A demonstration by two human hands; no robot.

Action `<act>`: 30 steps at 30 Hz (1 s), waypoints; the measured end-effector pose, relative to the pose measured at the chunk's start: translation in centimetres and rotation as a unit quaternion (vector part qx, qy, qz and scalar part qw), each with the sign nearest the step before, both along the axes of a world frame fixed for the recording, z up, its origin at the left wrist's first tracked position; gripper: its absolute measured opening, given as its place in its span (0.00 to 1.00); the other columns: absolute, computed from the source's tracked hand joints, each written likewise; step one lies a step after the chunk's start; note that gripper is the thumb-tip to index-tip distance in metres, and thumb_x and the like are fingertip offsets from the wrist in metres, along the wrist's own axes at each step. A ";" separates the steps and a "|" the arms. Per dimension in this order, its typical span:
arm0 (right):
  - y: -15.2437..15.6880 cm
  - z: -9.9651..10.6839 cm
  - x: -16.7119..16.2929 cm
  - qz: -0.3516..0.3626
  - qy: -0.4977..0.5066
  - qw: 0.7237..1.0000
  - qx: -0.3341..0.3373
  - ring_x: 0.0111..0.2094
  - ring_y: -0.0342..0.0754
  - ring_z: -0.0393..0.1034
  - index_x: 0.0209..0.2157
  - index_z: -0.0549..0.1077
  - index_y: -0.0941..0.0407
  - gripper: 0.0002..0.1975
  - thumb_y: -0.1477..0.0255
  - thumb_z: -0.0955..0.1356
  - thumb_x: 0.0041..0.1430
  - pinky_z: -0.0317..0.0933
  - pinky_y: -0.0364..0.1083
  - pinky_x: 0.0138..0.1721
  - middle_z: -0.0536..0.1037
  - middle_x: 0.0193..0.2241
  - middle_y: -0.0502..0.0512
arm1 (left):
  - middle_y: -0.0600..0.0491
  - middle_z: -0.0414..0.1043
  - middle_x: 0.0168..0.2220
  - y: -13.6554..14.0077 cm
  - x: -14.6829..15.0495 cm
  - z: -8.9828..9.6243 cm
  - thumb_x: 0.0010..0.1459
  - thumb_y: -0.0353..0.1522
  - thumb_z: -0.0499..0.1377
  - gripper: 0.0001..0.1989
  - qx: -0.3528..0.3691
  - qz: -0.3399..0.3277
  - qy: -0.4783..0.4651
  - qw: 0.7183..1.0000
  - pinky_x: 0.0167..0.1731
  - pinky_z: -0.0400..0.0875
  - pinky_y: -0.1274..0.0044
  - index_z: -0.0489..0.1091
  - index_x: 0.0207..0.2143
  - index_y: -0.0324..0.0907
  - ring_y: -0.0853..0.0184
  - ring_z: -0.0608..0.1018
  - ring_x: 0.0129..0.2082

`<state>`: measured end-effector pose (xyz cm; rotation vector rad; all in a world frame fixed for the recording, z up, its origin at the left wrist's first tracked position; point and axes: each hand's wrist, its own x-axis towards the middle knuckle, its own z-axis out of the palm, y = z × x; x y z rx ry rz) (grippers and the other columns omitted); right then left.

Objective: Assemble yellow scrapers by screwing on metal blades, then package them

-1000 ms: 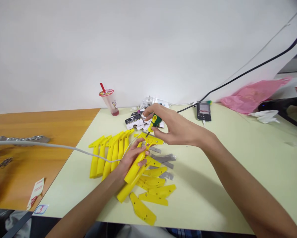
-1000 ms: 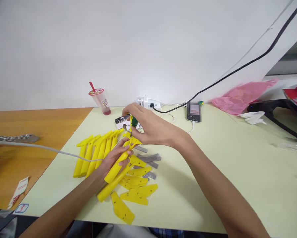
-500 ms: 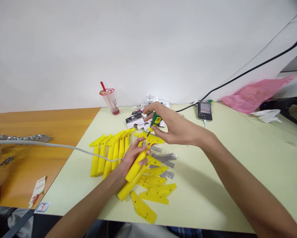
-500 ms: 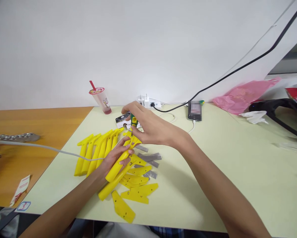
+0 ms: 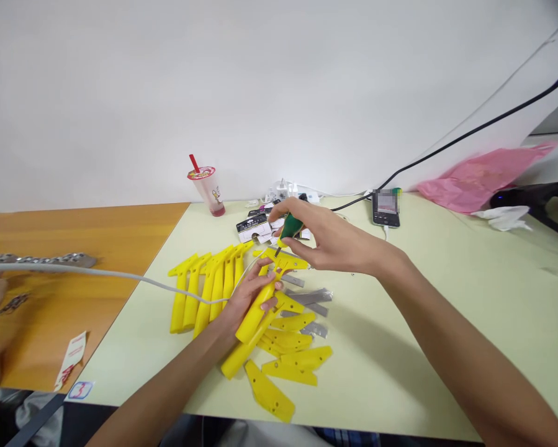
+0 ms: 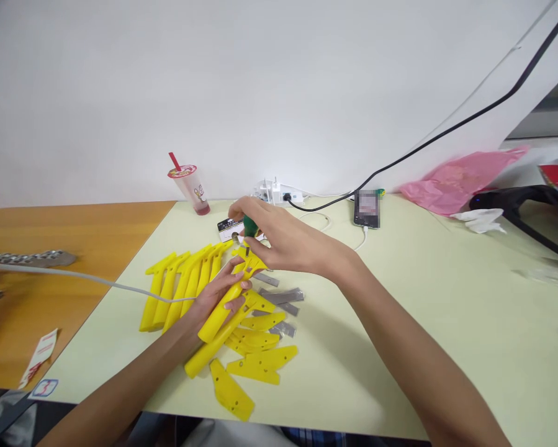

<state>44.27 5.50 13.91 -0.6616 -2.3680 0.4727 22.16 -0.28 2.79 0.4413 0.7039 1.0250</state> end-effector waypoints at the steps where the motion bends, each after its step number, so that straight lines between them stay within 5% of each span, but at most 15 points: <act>1: 0.0 0.0 -0.1 -0.006 0.001 1.000 0.006 0.50 0.55 0.78 0.60 0.68 0.50 0.16 0.71 0.67 0.73 0.70 0.52 0.49 0.80 0.57 0.59 | 0.53 0.75 0.42 0.0 0.0 0.0 0.52 0.26 0.77 0.31 0.001 -0.001 -0.001 1.000 0.14 0.60 0.87 0.65 0.52 0.47 0.72 0.80 0.31; 5: 0.0 0.1 -0.2 -0.025 -0.011 0.999 0.029 0.50 0.56 0.77 0.58 0.69 0.50 0.13 0.67 0.67 0.75 0.69 0.53 0.49 0.80 0.56 0.59 | 0.52 0.75 0.43 0.0 0.1 -0.2 0.53 0.27 0.77 0.30 0.003 -0.005 0.003 1.000 0.13 0.60 0.87 0.65 0.52 0.47 0.72 0.80 0.31; 11: 0.0 0.1 0.1 0.004 -0.005 1.000 0.021 0.56 0.57 0.76 0.61 0.67 0.50 0.20 0.75 0.67 0.70 0.69 0.54 0.54 0.78 0.59 0.61 | 0.54 0.74 0.41 0.0 0.1 0.1 0.51 0.26 0.77 0.32 -0.002 0.002 0.004 1.000 0.14 0.59 0.88 0.65 0.51 0.47 0.72 0.79 0.30; 20: -0.2 0.3 -0.3 -0.007 -0.013 0.999 -0.044 0.42 0.52 0.78 0.57 0.68 0.49 0.13 0.63 0.68 0.76 0.67 0.50 0.41 0.84 0.48 0.55 | 0.54 0.74 0.41 -0.3 0.1 0.5 0.53 0.26 0.76 0.29 0.011 -0.016 0.002 1.000 0.14 0.61 0.87 0.65 0.51 0.47 0.71 0.80 0.31; 30: 0.0 0.2 0.2 0.012 -0.019 0.999 -0.044 0.47 0.53 0.79 0.58 0.69 0.47 0.18 0.75 0.68 0.70 0.70 0.51 0.46 0.84 0.51 0.54 | 0.52 0.76 0.41 -0.2 -0.1 0.4 0.51 0.25 0.77 0.33 0.013 0.000 0.001 1.000 0.15 0.61 0.88 0.64 0.52 0.47 0.72 0.79 0.30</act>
